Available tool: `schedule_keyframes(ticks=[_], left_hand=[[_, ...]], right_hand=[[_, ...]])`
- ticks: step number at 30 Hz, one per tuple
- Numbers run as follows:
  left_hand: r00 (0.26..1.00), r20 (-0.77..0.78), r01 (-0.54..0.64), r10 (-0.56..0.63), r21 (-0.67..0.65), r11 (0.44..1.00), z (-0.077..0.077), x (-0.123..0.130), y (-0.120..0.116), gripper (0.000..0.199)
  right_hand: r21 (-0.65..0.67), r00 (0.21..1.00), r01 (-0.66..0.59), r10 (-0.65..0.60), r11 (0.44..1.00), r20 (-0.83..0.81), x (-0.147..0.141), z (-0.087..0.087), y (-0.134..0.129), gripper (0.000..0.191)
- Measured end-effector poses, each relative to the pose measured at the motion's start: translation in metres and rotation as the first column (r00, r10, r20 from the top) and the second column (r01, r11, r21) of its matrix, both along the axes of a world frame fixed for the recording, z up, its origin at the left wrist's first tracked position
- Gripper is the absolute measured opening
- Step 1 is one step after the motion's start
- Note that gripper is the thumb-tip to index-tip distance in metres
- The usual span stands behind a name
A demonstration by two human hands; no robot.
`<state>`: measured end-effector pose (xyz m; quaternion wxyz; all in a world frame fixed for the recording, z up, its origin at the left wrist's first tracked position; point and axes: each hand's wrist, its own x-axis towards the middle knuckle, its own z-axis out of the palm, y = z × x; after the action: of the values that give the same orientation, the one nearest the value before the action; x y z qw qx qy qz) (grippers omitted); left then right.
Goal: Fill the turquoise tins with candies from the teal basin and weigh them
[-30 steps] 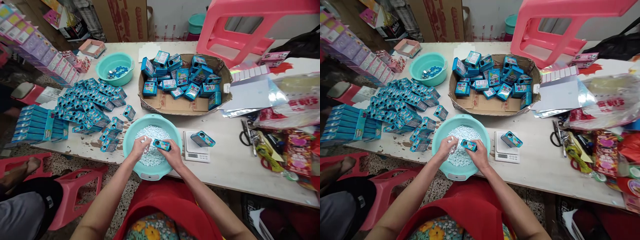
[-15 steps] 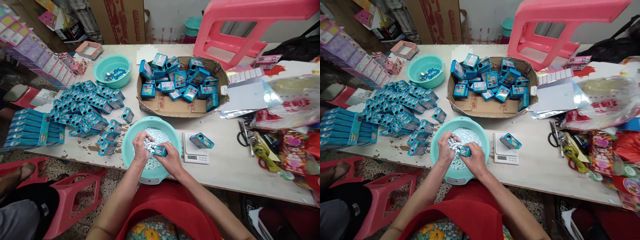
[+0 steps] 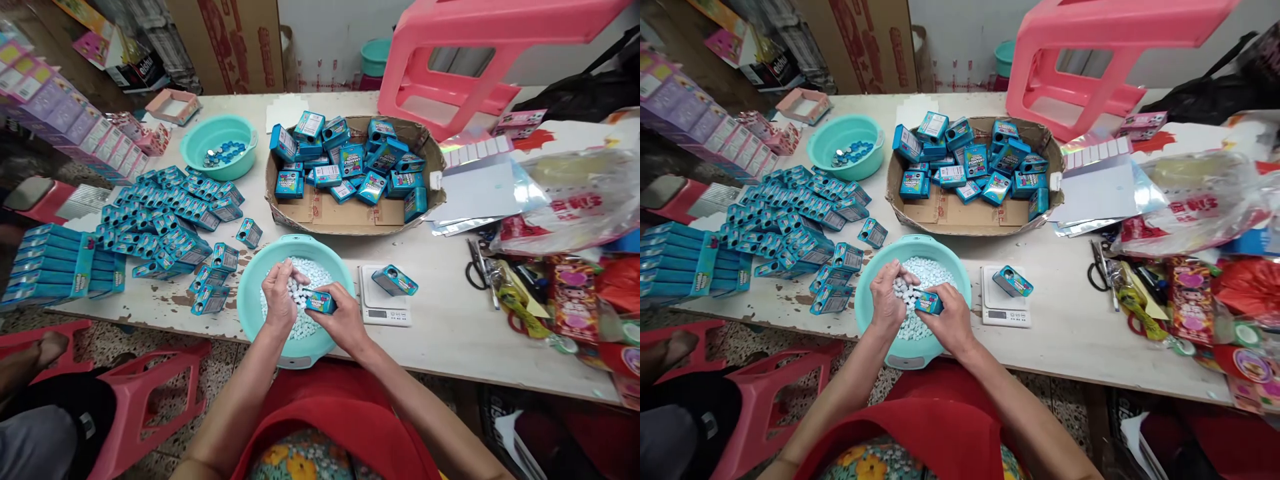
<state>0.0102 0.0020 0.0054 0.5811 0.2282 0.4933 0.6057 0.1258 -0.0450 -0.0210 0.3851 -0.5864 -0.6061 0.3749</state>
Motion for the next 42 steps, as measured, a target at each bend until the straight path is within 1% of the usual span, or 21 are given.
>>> schedule_keyframes(ticks=[4, 7, 10, 12, 17, 20, 26, 28, 30, 33, 36, 39, 42], left_hand=[[0.998, -0.054, 0.02, -0.02, 0.012, 1.0, 0.003, 0.006, -0.002, 0.027], [0.997, -0.074, 0.014, -0.013, 0.013, 1.0, 0.008, 0.01, -0.006, 0.025], [0.995, -0.097, 0.003, 0.003, 0.058, 0.998, 0.012, 0.013, -0.008, 0.024], [0.991, -0.135, -0.002, 0.013, 0.079, 0.997, 0.01, 0.014, -0.008, 0.024], [0.985, -0.17, 0.028, -0.02, 0.047, 0.998, 0.0, 0.016, -0.007, 0.024], [0.982, -0.186, 0.056, -0.04, 0.08, 0.995, -0.001, 0.015, -0.011, 0.022], [0.951, -0.308, 0.071, -0.025, 0.139, 0.988, -0.002, 0.015, -0.021, 0.021], [0.966, -0.258, 0.054, -0.022, 0.119, 0.991, -0.001, 0.014, -0.021, 0.021], [0.988, -0.155, 0.039, -0.024, 0.096, 0.995, 0.001, 0.013, -0.02, 0.021], [0.997, -0.058, 0.054, -0.05, 0.06, 0.997, 0.003, 0.01, -0.015, 0.023], [0.999, -0.006, 0.052, -0.052, 0.016, 0.999, 0.001, 0.006, -0.009, 0.025], [0.999, 0.041, 0.033, -0.034, 0.018, 0.999, 0.0, 0.001, -0.006, 0.023], [1.0, 0.009, 0.024, -0.025, 0.016, 1.0, -0.003, -0.006, -0.007, 0.023]], right_hand=[[-0.003, 1.0, 0.009, -0.009, 1.0, 0.005, 0.006, 0.0, 0.0, 0.027], [0.004, 1.0, 0.01, -0.01, 1.0, 0.001, 0.009, 0.006, -0.002, 0.026], [0.033, 1.0, 0.005, -0.005, 0.999, 0.004, 0.01, 0.012, -0.004, 0.025], [0.039, 1.0, 0.015, -0.015, 0.999, 0.007, 0.009, 0.012, -0.004, 0.024], [-0.025, 1.0, 0.021, -0.021, 0.999, -0.003, 0.009, 0.002, -0.003, 0.027], [-0.009, 1.0, 0.012, -0.012, 1.0, -0.006, 0.009, 0.002, -0.004, 0.028], [-0.009, 1.0, 0.012, -0.012, 1.0, 0.01, 0.003, 0.002, -0.003, 0.024], [-0.011, 0.999, 0.013, -0.013, 1.0, -0.029, 0.003, 0.0, -0.003, 0.024], [-0.013, 0.996, 0.013, -0.014, 1.0, -0.088, 0.004, -0.002, -0.004, 0.026], [-0.05, 0.983, 0.012, -0.021, 0.999, -0.184, 0.004, -0.01, -0.004, 0.028], [-0.129, 0.961, 0.005, -0.041, 0.992, -0.275, 0.003, -0.022, -0.002, 0.031], [-0.213, 0.926, -0.013, -0.068, 0.977, -0.371, 0.004, -0.033, -0.001, 0.038], [-0.321, 0.859, -0.04, -0.131, 0.946, -0.494, 0.007, -0.038, -0.001, 0.044]])
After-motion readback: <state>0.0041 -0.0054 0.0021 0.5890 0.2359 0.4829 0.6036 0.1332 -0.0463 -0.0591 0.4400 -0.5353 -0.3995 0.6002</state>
